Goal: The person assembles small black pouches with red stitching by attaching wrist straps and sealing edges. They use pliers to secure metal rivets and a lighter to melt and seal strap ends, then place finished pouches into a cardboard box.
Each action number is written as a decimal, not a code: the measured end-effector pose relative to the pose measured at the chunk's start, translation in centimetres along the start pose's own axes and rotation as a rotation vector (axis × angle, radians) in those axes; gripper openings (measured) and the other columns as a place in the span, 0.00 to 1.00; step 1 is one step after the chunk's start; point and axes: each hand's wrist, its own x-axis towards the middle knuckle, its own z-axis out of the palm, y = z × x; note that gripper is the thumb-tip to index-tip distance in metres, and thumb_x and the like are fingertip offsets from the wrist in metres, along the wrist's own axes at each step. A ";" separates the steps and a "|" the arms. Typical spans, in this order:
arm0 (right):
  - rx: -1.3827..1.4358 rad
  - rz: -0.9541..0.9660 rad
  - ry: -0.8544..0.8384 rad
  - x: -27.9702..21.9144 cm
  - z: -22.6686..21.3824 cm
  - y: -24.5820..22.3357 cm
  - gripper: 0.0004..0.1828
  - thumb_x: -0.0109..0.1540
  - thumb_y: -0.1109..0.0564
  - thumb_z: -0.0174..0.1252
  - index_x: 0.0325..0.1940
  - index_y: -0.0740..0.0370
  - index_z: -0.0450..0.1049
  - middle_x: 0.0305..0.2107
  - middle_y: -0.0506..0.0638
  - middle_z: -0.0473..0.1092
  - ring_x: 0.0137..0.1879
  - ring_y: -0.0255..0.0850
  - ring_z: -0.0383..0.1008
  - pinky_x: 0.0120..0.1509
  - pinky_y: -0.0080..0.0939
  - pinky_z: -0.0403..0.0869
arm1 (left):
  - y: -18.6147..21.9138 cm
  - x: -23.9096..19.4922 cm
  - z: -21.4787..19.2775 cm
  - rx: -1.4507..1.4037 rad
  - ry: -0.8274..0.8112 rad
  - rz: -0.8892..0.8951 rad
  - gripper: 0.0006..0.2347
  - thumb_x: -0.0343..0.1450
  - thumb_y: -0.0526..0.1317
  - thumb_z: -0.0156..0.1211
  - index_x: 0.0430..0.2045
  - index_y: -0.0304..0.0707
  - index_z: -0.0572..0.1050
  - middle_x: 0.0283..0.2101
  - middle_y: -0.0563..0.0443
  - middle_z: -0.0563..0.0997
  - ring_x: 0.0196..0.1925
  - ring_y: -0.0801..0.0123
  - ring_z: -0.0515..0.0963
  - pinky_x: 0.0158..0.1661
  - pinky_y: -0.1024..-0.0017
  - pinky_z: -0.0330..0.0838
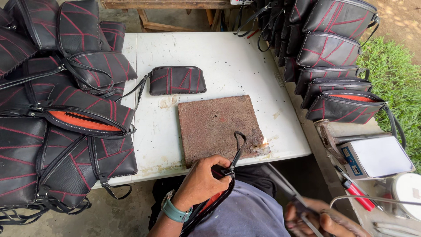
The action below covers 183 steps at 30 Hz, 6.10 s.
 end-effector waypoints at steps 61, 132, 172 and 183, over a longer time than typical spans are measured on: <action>-1.620 0.103 0.759 18.7 -5.1 -7.0 0.29 0.59 0.45 0.65 0.61 0.55 0.70 0.44 0.61 0.77 0.51 0.56 0.78 0.53 0.53 0.76 | -4.3 -1.0 -5.0 -0.601 -0.016 0.101 0.10 0.66 0.24 0.61 0.40 0.25 0.74 0.42 0.42 0.84 0.45 0.67 0.84 0.49 0.69 0.77; -0.839 -0.914 0.421 7.5 10.8 -3.0 0.13 0.61 0.55 0.66 0.49 0.62 0.80 0.37 0.51 0.78 0.52 0.46 0.81 0.74 0.67 0.68 | 2.9 -2.1 -0.7 0.512 0.057 0.878 0.13 0.67 0.26 0.63 0.45 0.27 0.80 0.42 0.35 0.83 0.42 0.50 0.87 0.39 0.60 0.83; -0.350 -0.288 0.757 16.1 -1.5 1.9 0.07 0.59 0.61 0.67 0.36 0.68 0.79 0.29 0.49 0.79 0.35 0.30 0.76 0.41 0.32 0.76 | 1.6 5.1 10.2 0.705 -0.260 0.405 0.14 0.68 0.31 0.55 0.41 0.10 0.72 0.33 0.33 0.77 0.25 0.54 0.84 0.26 0.66 0.79; -0.451 -0.208 0.762 16.8 -1.7 0.6 0.05 0.59 0.62 0.66 0.36 0.68 0.79 0.29 0.50 0.80 0.35 0.29 0.76 0.41 0.31 0.76 | 2.9 5.5 9.7 0.686 -0.244 0.363 0.14 0.66 0.32 0.57 0.39 0.13 0.72 0.34 0.32 0.77 0.26 0.53 0.84 0.28 0.65 0.79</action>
